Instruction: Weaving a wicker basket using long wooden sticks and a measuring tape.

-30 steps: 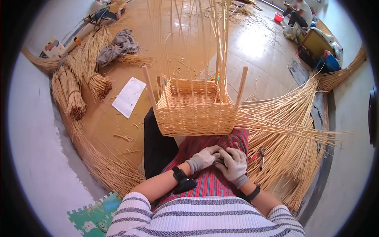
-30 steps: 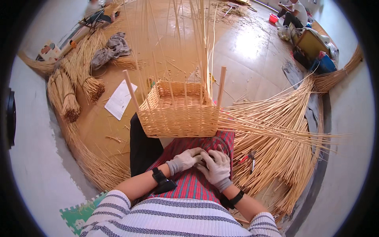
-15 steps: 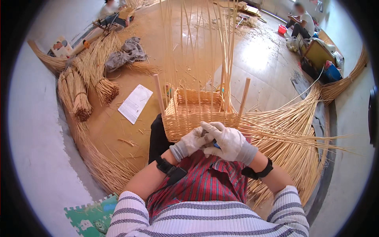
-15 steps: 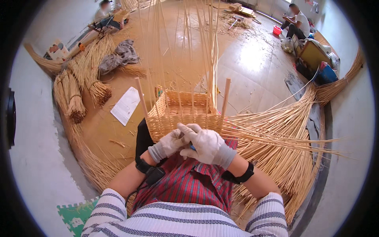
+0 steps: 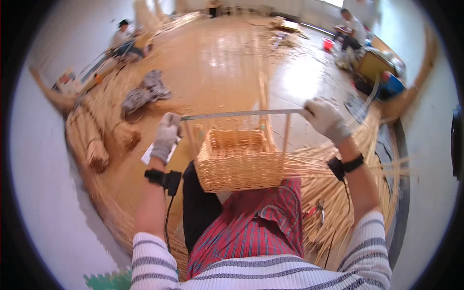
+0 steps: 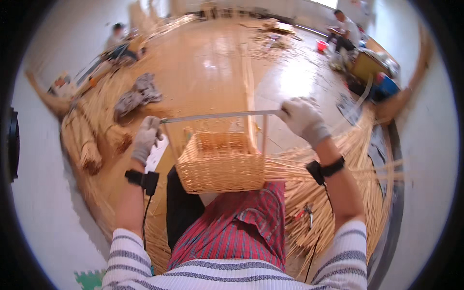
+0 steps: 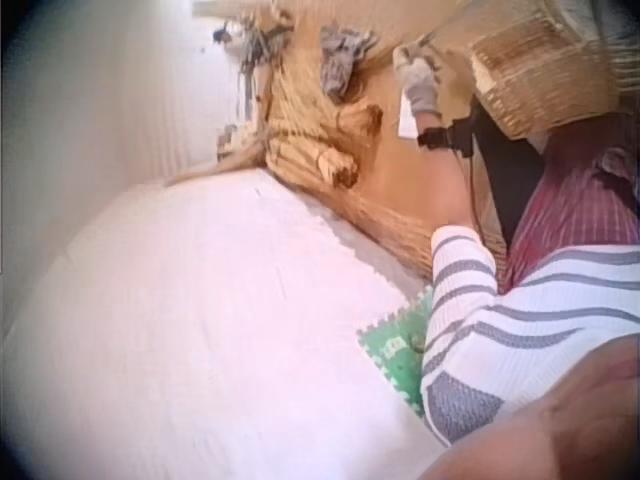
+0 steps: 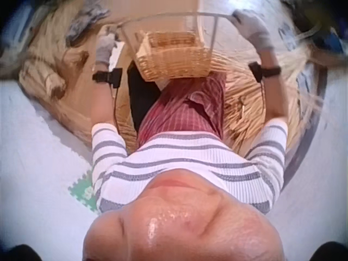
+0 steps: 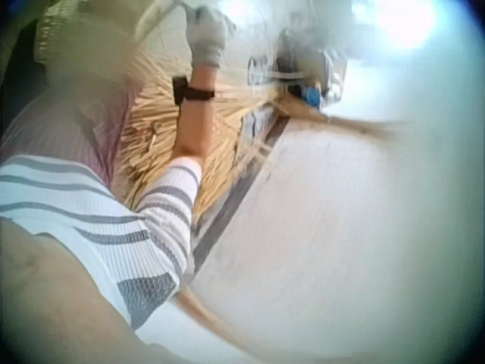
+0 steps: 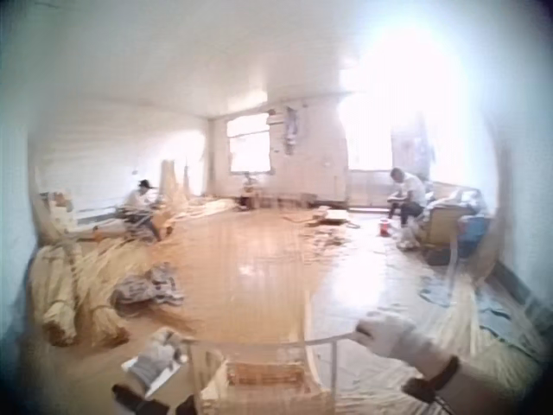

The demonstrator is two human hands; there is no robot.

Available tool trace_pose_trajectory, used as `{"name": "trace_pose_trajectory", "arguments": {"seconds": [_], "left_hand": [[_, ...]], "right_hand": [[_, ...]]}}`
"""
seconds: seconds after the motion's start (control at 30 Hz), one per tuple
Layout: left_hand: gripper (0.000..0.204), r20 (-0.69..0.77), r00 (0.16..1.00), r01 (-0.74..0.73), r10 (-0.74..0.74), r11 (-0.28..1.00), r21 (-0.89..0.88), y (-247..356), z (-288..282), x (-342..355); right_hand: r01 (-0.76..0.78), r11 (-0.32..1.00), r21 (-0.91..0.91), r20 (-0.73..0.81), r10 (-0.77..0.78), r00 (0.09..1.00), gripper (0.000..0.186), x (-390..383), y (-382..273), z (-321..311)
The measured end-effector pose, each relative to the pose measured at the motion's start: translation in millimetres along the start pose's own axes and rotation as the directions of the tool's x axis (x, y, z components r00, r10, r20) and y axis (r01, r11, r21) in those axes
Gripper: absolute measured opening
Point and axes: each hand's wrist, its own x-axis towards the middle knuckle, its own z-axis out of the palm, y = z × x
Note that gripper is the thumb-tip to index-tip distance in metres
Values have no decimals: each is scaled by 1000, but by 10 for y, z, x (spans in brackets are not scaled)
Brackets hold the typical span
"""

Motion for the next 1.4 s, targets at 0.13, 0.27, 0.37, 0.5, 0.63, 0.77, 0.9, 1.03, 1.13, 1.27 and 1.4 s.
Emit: {"name": "trace_pose_trajectory", "arguments": {"seconds": [0.13, 0.27, 0.37, 0.5, 0.63, 0.77, 0.9, 1.03, 1.13, 1.27, 1.4], "left_hand": [[30, -54, 965, -262, 257, 929, -261, -179, 145, 120], [24, 8, 982, -176, 188, 933, -314, -287, 84, 194], [24, -26, 987, -162, 162, 942, -295, -339, 32, 214], [25, -55, 989, -149, 139, 925, -350, -328, 54, 142], [25, -50, 996, -86, 71, 902, -423, -257, 81, 84], [26, -9, 989, -144, 148, 947, -288, -259, 91, 129], [26, 19, 984, -157, 175, 924, -348, -337, 99, 195], [25, -20, 979, -196, 201, 925, -325, -380, 91, 200], [24, -49, 978, -209, 204, 927, -311, -358, 88, 171], [22, -37, 979, -198, 198, 911, -361, -329, 176, 152], [28, -347, 890, -366, 297, 918, -154, -391, 342, -75]], "right_hand": [[-16, 1000, -20, -36, 16, 999, 29, -47, 224, 199], [-81, 996, 30, 38, 80, 996, 28, -110, 289, 193], [-134, 991, 6, 62, 133, 989, 33, -118, 266, 132], [-23, 994, 110, 24, 20, 1000, 30, -91, 142, 128], [-72, 996, 57, 45, 70, 997, 30, -16, 76, 170], [-76, 997, -11, 67, 76, 995, 31, 29, 156, 159], [-63, 998, 10, 119, 61, 991, 26, 10, 240, 139], [-73, 997, 35, 74, 70, 995, 26, -41, 244, 182], [-30, 996, 88, -17, 31, 999, 27, -39, 268, 239], [-76, 994, 82, 36, 73, 997, 27, 33, 351, 267], [-102, 949, 298, 84, 80, 993, 29, -172, 112, 210]]}}
